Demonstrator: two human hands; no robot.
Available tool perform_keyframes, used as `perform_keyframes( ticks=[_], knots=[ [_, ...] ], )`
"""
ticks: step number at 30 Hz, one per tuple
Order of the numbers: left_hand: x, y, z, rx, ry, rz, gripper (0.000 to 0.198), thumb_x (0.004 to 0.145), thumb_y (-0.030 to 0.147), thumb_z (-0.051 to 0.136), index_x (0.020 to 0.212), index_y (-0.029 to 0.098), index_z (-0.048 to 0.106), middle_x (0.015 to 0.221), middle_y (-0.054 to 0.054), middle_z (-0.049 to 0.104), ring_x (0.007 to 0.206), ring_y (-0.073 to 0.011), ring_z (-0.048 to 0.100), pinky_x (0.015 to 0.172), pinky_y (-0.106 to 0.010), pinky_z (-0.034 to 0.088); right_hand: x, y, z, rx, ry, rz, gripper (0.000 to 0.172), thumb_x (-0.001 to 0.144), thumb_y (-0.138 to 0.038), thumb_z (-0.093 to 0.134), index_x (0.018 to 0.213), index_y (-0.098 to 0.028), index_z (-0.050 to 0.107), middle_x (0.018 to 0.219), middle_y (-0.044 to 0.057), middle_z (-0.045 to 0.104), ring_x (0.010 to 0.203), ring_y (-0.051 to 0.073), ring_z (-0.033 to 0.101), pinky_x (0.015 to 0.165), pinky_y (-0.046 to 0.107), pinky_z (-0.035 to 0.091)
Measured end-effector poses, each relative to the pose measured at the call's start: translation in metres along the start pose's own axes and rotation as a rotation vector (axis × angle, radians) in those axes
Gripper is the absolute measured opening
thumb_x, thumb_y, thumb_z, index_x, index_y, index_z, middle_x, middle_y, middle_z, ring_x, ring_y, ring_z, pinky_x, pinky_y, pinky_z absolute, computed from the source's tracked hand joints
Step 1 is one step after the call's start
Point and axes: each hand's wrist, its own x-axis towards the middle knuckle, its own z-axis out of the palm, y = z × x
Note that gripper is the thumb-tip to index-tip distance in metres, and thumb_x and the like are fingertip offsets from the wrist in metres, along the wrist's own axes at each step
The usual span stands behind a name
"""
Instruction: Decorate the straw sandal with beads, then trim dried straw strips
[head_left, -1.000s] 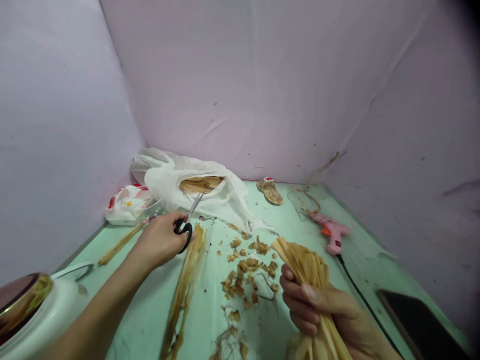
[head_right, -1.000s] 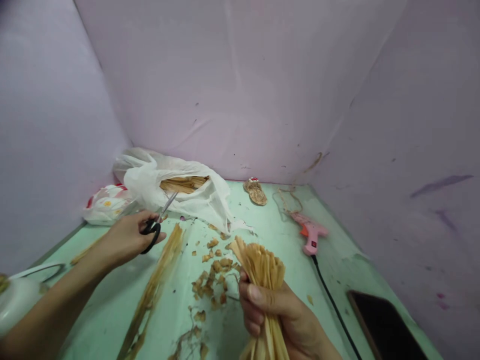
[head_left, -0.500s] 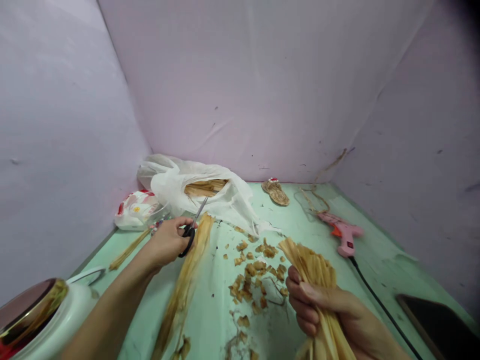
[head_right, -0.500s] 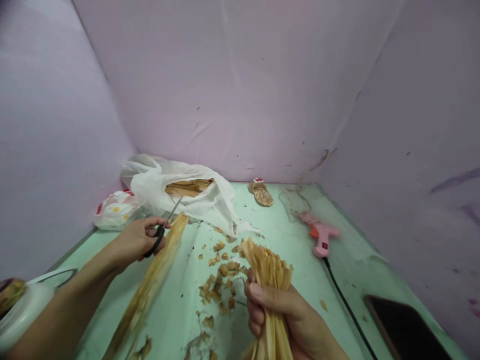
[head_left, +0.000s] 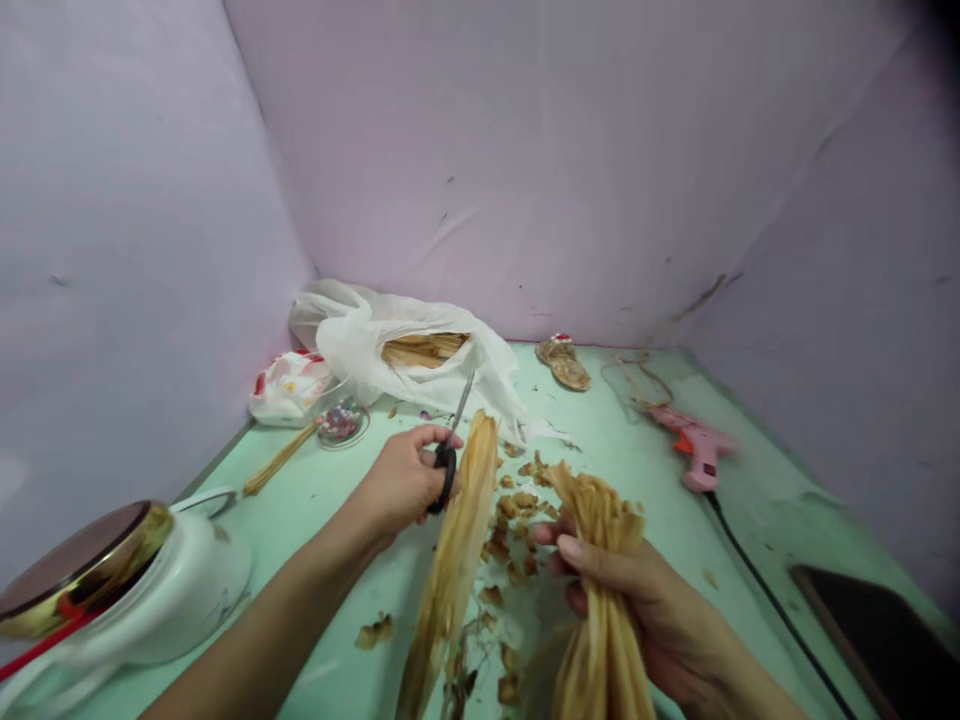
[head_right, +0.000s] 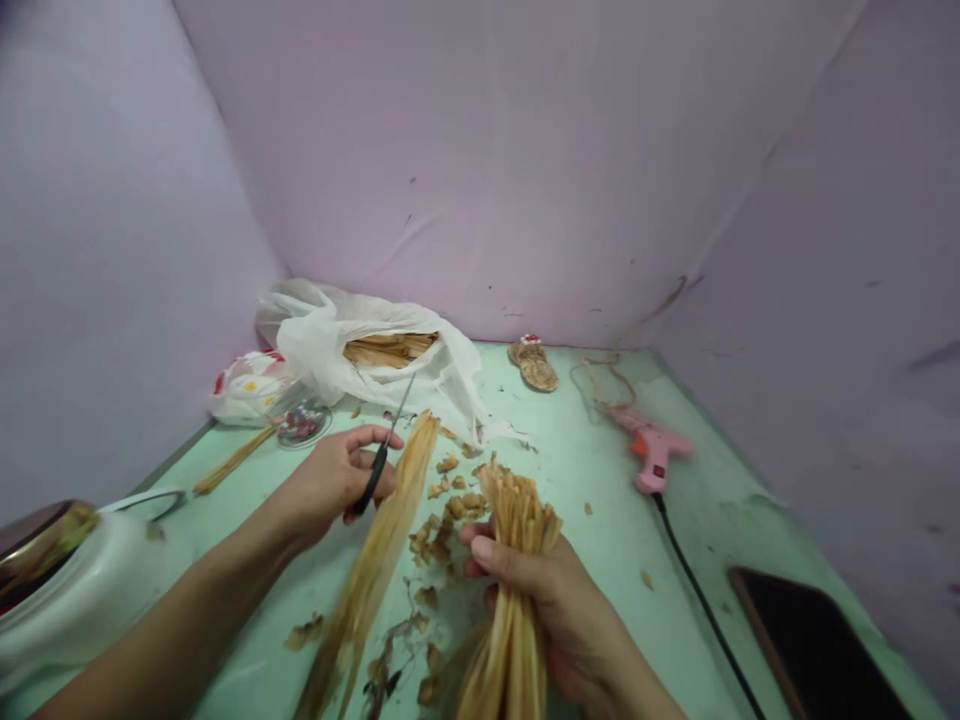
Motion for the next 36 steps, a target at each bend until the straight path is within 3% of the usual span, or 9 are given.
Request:
perform_keyframes(
  ticks=[5,11,16,20,26,31,36],
  knots=[
    [-0.02,-0.001,0.035,-0.154,-0.054,-0.057,0.036,0.048,0.013,0.066,0.08,0.018,0.051,0.043,0.011,0.051,0.034,-0.0047,0.038,0.032,-0.014,0.028,0.004,0.003,0.002,0.04,-0.087,-0.122,0.035,0.047,-0.024,0.084,0.076,-0.013,0.07,0.064,0.004,0.069,0.054,0.013,0.06,0.05,0.021,0.047],
    [-0.025,-0.012,0.053,-0.28,-0.047,-0.031,0.042,0.047,0.014,0.072,0.083,0.018,0.05,0.05,0.01,0.054,0.044,-0.0061,0.047,0.04,-0.014,0.037,0.005,0.004,0.005,0.131,-0.078,-0.174,0.03,0.052,-0.023,0.081,0.077,-0.012,0.068,0.059,0.003,0.067,0.052,0.014,0.061,0.05,0.023,0.047],
    [-0.024,-0.016,0.053,-0.354,-0.04,-0.02,0.043,0.05,0.021,0.074,0.084,0.02,0.048,0.05,0.01,0.05,0.039,-0.0065,0.044,0.036,-0.016,0.037,0.001,0.003,0.008,0.172,-0.252,-0.202,0.044,0.057,-0.027,0.079,0.097,-0.014,0.065,0.076,0.008,0.071,0.06,0.021,0.066,0.057,0.033,0.051],
    [-0.025,-0.021,0.054,-0.448,-0.131,-0.038,0.046,0.053,0.025,0.074,0.089,0.022,0.045,0.057,0.008,0.054,0.042,-0.0083,0.047,0.037,-0.019,0.04,0.001,0.006,0.009,0.115,-0.334,-0.14,0.047,0.058,-0.029,0.078,0.099,-0.011,0.064,0.072,0.011,0.071,0.064,0.026,0.067,0.062,0.039,0.052],
    [-0.024,-0.026,0.058,-0.33,-0.118,-0.001,0.044,0.049,0.019,0.077,0.08,0.02,0.046,0.056,0.008,0.055,0.048,-0.0068,0.048,0.046,-0.016,0.042,0.005,0.01,0.008,0.133,-0.25,-0.19,0.044,0.052,-0.025,0.081,0.092,-0.012,0.067,0.076,0.011,0.072,0.069,0.027,0.068,0.069,0.041,0.051],
    [-0.022,-0.022,0.047,-0.219,-0.185,0.013,0.042,0.06,0.033,0.07,0.091,0.02,0.046,0.051,0.009,0.051,0.043,-0.0085,0.042,0.034,-0.017,0.036,0.004,0.008,0.007,0.112,-0.19,-0.181,0.043,0.053,-0.023,0.08,0.092,-0.01,0.067,0.076,0.011,0.073,0.069,0.028,0.068,0.068,0.041,0.052],
    [-0.025,-0.016,0.046,-0.204,-0.118,0.058,0.043,0.049,0.011,0.072,0.085,0.019,0.05,0.056,0.009,0.052,0.052,-0.007,0.048,0.048,-0.015,0.042,-0.001,0.005,0.011,0.049,-0.183,-0.196,0.044,0.051,-0.022,0.081,0.092,-0.013,0.069,0.087,0.012,0.073,0.08,0.03,0.067,0.074,0.041,0.052]
  ],
)
